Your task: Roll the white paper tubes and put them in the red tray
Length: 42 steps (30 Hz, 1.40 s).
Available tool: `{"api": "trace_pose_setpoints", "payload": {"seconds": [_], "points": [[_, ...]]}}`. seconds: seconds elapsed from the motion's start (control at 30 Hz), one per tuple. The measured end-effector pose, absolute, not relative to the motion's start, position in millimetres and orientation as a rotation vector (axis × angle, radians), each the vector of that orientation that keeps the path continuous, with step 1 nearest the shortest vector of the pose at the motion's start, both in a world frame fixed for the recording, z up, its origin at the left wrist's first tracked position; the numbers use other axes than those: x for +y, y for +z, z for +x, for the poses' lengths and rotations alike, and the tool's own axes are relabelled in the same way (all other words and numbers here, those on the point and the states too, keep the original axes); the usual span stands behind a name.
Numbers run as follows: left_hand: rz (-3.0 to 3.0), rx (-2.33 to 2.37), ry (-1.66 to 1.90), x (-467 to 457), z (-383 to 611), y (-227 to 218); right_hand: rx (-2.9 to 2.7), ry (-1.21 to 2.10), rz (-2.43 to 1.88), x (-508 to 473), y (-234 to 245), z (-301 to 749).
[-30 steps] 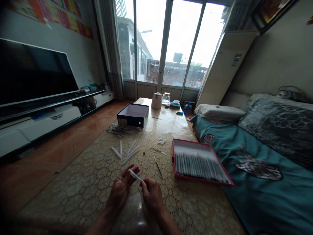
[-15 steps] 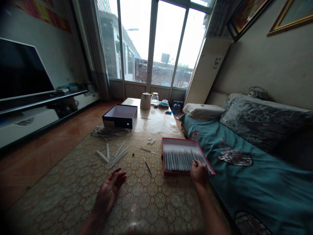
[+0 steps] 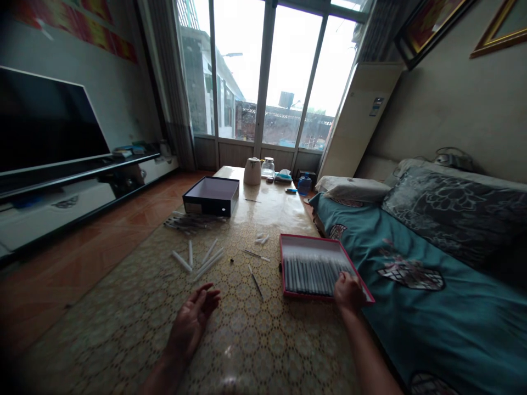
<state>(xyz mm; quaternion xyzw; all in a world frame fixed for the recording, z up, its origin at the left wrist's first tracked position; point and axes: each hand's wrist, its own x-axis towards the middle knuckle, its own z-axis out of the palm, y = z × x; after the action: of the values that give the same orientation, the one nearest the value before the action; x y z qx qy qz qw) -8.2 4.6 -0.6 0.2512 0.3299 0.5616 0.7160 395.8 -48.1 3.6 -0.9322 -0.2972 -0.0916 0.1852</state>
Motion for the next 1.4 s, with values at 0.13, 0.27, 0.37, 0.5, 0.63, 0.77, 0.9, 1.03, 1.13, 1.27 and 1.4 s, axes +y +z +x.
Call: {"api": "trace_pose_setpoints", "payload": {"seconds": [0.13,0.27,0.37,0.5,0.63,0.77,0.9,1.03,1.13,1.27,1.4], "points": [[0.542,0.726,1.254,3.0,-7.8,1.6,-0.932,-0.261,-2.592,-51.3,-0.7,389.6],[0.527,0.728,1.254,2.8,-7.9,1.6,-0.968,-0.275,-2.577,-53.1,-3.1,391.5],[0.519,0.726,1.255,3.4,-7.8,0.5,-0.985,-0.272,-2.557,-52.6,-0.8,396.7],[0.513,0.736,1.260,3.7,-7.4,-0.1,-0.991,-0.355,-2.467,-46.9,8.4,388.7],[0.521,0.736,1.263,3.3,-7.9,0.5,-1.238,-0.397,-2.102,-38.7,14.9,341.5],[0.550,0.747,1.279,1.3,-8.6,1.2,-1.552,-0.176,-1.850,-36.7,6.4,264.2],[0.643,0.796,1.299,-1.7,-7.6,1.2,-1.672,-0.002,-1.717,-35.4,-12.0,201.8],[0.723,0.842,1.306,-2.1,-5.7,-0.3,-1.584,-0.146,-1.866,-26.9,-24.4,180.5],[0.763,0.873,1.302,-1.9,-4.0,-1.3,-1.576,-0.217,-1.981,-20.3,-27.0,178.2],[0.875,0.924,1.257,-6.0,-0.3,4.6,-1.573,-0.289,-2.057,-17.1,-30.2,175.3],[1.132,0.925,1.057,-5.2,2.6,21.8,-1.531,-0.331,-2.066,-17.7,-33.9,174.8]]}}
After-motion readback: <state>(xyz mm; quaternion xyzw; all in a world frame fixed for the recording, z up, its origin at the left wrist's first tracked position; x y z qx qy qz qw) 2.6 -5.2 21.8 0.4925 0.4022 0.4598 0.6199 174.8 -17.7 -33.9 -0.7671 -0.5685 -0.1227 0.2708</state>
